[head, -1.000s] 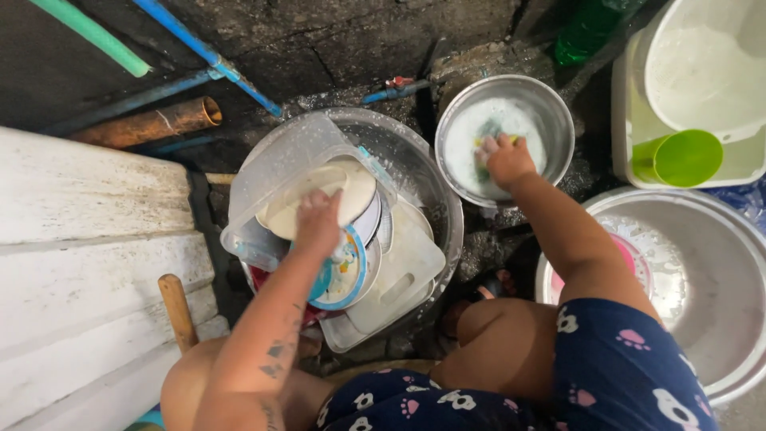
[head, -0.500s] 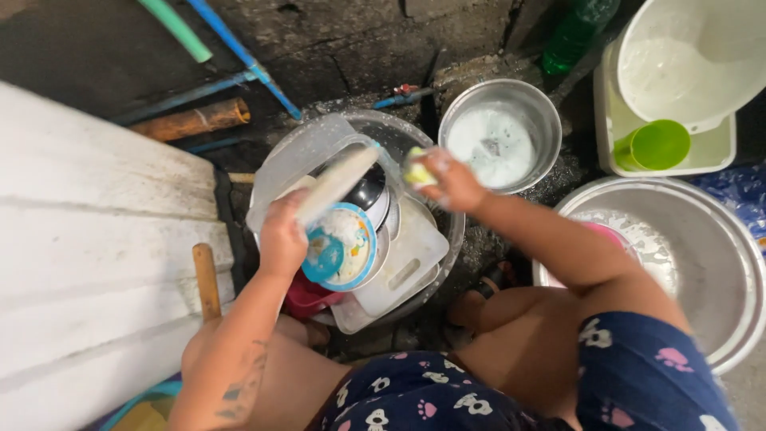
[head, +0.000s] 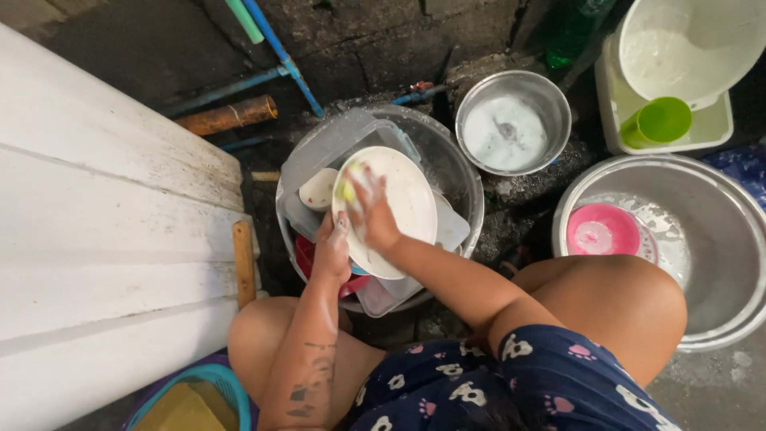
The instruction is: The person washes several plastic bowls, a colander, and plates by hand using a sponge and soapy water in a basin.
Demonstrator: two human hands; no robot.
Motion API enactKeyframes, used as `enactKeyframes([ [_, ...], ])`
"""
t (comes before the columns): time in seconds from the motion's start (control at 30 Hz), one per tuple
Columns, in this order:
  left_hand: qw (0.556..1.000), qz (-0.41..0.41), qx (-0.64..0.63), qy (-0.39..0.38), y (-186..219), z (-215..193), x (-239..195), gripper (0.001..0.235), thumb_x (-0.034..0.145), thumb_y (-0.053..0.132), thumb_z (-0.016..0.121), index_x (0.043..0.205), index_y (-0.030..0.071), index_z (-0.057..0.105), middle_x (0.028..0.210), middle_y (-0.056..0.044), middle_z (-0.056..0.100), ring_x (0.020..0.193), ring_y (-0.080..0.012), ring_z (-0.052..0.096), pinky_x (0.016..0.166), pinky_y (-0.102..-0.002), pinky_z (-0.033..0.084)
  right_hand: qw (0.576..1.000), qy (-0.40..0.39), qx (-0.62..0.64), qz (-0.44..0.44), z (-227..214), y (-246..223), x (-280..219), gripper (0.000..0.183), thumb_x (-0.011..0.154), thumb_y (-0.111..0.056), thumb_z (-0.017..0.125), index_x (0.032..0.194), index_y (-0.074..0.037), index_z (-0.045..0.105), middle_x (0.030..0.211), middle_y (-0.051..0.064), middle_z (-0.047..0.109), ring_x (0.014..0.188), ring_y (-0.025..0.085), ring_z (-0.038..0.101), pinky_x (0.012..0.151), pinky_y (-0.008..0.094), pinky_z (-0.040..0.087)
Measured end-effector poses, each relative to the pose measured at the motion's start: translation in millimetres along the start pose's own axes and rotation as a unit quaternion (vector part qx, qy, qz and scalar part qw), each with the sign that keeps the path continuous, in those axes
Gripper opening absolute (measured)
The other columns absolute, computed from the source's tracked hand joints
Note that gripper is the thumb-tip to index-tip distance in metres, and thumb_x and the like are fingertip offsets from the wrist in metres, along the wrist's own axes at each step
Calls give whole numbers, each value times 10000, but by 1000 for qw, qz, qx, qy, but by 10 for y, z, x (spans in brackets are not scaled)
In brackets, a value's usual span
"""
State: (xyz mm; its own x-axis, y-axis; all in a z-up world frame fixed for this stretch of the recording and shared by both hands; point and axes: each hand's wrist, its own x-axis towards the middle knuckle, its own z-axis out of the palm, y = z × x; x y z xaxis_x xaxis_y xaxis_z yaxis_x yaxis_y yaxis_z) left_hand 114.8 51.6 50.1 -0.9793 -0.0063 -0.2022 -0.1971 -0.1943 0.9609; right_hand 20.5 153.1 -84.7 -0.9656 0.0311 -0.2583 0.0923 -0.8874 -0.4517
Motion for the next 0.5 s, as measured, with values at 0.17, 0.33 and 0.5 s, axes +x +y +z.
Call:
enactKeyframes([
  [0.17,998,22,31,-59,-134,-74,77,635,1021,389,611,1526,43,442,1472,-208,529,1323,-277,501,1118,-514,429,620,62,-723,-297,96,-252,57,659,1034,-234,586,1612,-172,278,1634,231,276,1523,461,273,1218,682,184],
  [0.33,992,33,81,-91,-44,-212,123,613,1063,397,513,1545,34,401,1509,-221,490,1375,-343,488,1142,-542,401,621,-49,-710,-327,141,-35,-111,718,963,-273,661,1532,-18,305,1497,349,388,1430,630,289,1231,631,214],
  [0.5,985,43,132,-100,-375,-389,369,565,1046,371,573,1516,77,464,1475,-193,527,1379,-308,484,1152,-507,387,805,25,-452,-383,296,-140,28,903,1018,-98,618,1665,-89,-11,1330,211,465,1228,297,510,1203,401,332],
])
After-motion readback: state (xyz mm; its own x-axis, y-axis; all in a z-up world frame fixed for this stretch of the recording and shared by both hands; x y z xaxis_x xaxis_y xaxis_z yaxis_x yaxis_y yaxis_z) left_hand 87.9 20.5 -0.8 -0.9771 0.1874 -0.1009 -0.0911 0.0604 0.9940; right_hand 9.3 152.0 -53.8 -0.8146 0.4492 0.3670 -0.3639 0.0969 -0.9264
